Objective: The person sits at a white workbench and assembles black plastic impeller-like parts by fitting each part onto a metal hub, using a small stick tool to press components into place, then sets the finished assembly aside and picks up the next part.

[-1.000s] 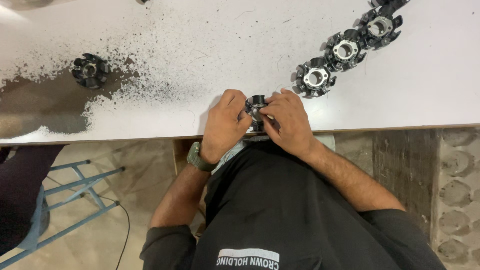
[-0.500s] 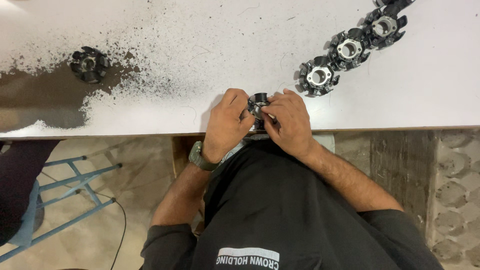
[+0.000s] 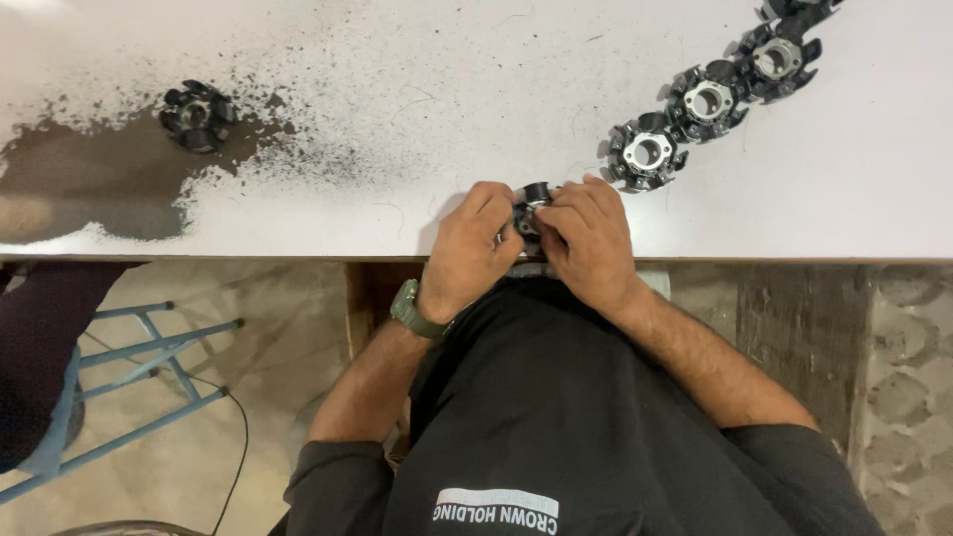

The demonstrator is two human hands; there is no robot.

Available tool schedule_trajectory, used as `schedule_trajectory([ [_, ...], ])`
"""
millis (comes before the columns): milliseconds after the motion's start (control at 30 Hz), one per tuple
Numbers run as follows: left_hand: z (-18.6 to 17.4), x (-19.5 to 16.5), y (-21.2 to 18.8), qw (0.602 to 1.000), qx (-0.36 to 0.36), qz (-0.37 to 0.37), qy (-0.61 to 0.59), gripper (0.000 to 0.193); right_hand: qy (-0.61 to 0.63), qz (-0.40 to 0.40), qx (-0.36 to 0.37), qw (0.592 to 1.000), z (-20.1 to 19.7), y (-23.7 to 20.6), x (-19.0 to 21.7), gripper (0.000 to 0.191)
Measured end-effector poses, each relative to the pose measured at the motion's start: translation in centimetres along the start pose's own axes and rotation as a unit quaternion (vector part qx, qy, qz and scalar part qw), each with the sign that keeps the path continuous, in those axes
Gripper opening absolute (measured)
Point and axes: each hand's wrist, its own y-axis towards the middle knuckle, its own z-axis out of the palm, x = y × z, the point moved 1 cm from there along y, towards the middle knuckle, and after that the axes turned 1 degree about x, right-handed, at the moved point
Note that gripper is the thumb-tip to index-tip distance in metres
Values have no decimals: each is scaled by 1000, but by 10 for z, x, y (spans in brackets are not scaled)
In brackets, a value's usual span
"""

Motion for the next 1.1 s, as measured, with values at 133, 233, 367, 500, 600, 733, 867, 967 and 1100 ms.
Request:
schedule_trajectory([
  [133, -4, 10, -9, 997, 57, 0, -59, 9, -8, -4, 18, 1000, -13, -2, -11, 27],
  [233, -34, 41, -12, 993, -78, 93, 3, 15, -35, 7, 11, 999, -21, -4, -22, 26],
  [367, -154, 135, -7, 910, -308, 38, 275, 38, -61, 20, 5, 998, -35, -10, -42, 25],
  [500, -226, 195, -4, 921, -280, -154, 223, 90, -63, 24, 17, 998, -39, -12, -58, 25],
  [600, -219, 187, -4, 921, -174, -303, 175, 109, -50, 27, 13, 998, -37, -5, -73, 25],
  [733, -189, 130, -16, 886, -82, -399, 222, 126, -52, 31, 9, 998, -45, -2, -95, 24],
  [867, -171, 111, -2, 930, -25, -156, 333, 131, -57, 37, 25, 997, -54, 7, -120, 24],
  [967, -150, 117, 16, 957, 24, -126, 261, 124, -77, 68, 28, 994, -56, 13, -128, 19],
  [1100, -98, 96, 29, 965, 74, -94, 234, 130, -43, 89, -58, 993, -60, -1, -108, 18],
])
